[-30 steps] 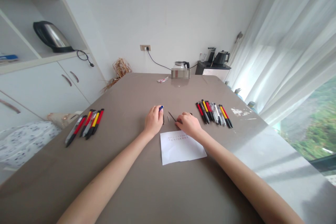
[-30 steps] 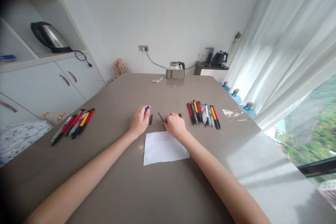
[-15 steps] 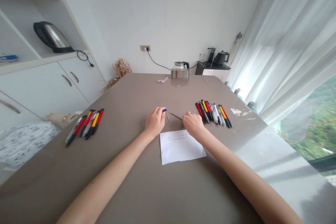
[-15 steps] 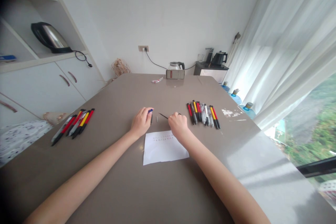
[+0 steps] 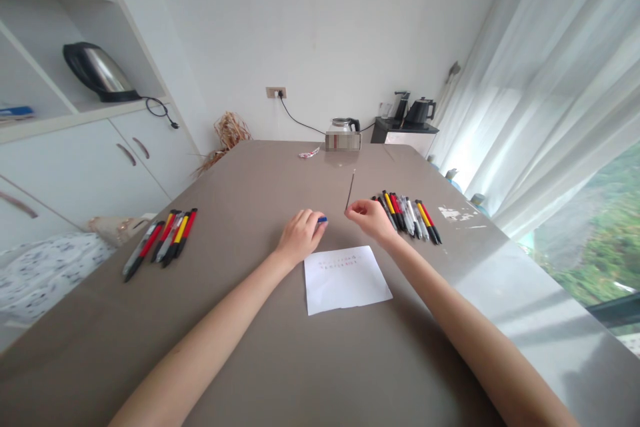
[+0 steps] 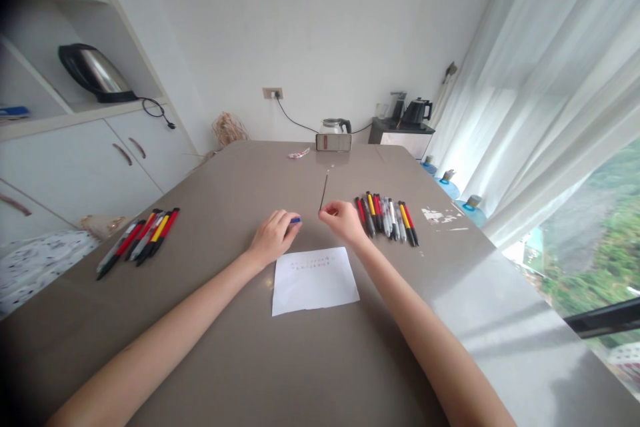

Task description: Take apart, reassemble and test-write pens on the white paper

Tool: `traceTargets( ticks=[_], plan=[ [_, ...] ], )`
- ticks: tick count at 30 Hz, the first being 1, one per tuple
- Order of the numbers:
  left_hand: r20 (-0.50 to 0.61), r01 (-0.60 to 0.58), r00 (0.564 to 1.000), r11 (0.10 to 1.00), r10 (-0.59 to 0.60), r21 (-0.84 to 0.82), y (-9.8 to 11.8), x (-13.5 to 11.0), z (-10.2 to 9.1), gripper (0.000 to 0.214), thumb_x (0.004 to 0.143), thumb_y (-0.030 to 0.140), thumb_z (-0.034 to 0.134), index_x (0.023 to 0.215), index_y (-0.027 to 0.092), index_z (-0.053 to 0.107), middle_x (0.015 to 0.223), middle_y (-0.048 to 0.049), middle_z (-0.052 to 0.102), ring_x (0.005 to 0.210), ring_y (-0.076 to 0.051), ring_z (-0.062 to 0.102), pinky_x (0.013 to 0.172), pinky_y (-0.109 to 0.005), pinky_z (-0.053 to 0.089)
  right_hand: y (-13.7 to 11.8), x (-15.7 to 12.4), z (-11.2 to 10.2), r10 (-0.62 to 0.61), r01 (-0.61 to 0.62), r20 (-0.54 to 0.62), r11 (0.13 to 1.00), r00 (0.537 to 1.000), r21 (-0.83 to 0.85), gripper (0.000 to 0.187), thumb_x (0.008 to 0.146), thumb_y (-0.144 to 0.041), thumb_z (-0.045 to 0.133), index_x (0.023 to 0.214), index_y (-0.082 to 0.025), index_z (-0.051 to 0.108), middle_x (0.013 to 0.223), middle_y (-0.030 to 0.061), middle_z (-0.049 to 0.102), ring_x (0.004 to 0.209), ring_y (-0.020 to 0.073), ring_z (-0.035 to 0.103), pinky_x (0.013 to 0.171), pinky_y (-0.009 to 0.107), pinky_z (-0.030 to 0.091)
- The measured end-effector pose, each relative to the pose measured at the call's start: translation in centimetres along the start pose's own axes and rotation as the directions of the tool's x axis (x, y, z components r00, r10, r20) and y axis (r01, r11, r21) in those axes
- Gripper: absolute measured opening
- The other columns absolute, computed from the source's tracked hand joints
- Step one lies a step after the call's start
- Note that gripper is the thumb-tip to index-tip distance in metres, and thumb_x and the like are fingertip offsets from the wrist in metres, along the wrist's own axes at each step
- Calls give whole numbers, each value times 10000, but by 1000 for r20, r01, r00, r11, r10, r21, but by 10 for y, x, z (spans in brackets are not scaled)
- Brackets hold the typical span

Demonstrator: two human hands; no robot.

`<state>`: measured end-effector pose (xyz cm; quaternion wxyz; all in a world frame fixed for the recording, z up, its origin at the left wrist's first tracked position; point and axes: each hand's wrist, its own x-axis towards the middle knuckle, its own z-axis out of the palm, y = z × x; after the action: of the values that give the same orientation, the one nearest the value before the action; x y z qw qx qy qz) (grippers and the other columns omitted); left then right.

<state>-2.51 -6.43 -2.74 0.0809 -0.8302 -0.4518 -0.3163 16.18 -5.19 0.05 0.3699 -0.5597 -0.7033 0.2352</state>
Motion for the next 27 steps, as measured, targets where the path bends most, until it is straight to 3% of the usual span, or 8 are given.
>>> traceTargets(
  ticks=[2, 4, 10, 16, 21, 27],
  plan=[
    [21, -24, 1000, 1000, 24, 8, 1, 0, -1, 263, 832, 354, 343, 947, 180, 504, 867, -59, 539, 845, -175, 489, 743, -314, 408, -2, -1, 8, -21, 33, -51, 968, 998, 249, 222, 699, -346, 472, 732, -145, 557, 603, -5, 536, 512, 79, 446, 481, 193, 340],
    [37, -37, 999, 999, 37, 11, 1, -1, -1, 273, 827, 372, 349, 946, 180, 504, 872, -62, 537, 851, -179, 488, 738, -315, 410, -6, -4, 16, -35, 54, -55, 923, 998, 381, 225, 691, -361, 493, 732, -145, 544, 596, -15, 515, 497, 71, 420, 467, 190, 332],
    [41, -28, 999, 1000, 27, 9, 1, -1, -1, 265, 834, 349, 335, 959, 180, 496, 887, -68, 528, 854, -181, 483, 737, -314, 412, -9, -9, 29, -86, 93, -37, 901, 996, 425, 232, 681, -368, 526, 729, -144, 563, 608, -9, 529, 525, 76, 430, 493, 193, 340],
    [56, -9, 998, 1000, 9, 4, 3, -1, -2, 242, 849, 293, 302, 936, 175, 495, 865, -67, 523, 848, -177, 486, 736, -306, 412, -10, -11, 29, -119, 123, -31, 941, 992, 315, 237, 696, -364, 507, 733, -142, 583, 566, -22, 513, 499, 72, 406, 481, 188, 322],
    [53, 2, 999, 1000, -1, -14, 2, -1, -1, 238, 851, 267, 295, 955, 169, 485, 871, -70, 525, 856, -177, 491, 747, -307, 413, -20, -17, 24, -184, 189, -76, 981, 980, 54, 216, 740, -331, 475, 760, -163, 610, 539, -32, 495, 496, 71, 398, 496, 183, 309],
    [58, 17, 998, 1000, -15, -23, 0, -1, 1, 233, 853, 256, 291, 960, 176, 481, 883, -70, 530, 847, -176, 507, 737, -306, 418, -33, -22, 19, -246, 238, -13, 948, 969, -213, 234, 788, -289, 423, 869, -193, 619, 708, 6, 605, 617, 100, 504, 581, 193, 350]
  ],
)
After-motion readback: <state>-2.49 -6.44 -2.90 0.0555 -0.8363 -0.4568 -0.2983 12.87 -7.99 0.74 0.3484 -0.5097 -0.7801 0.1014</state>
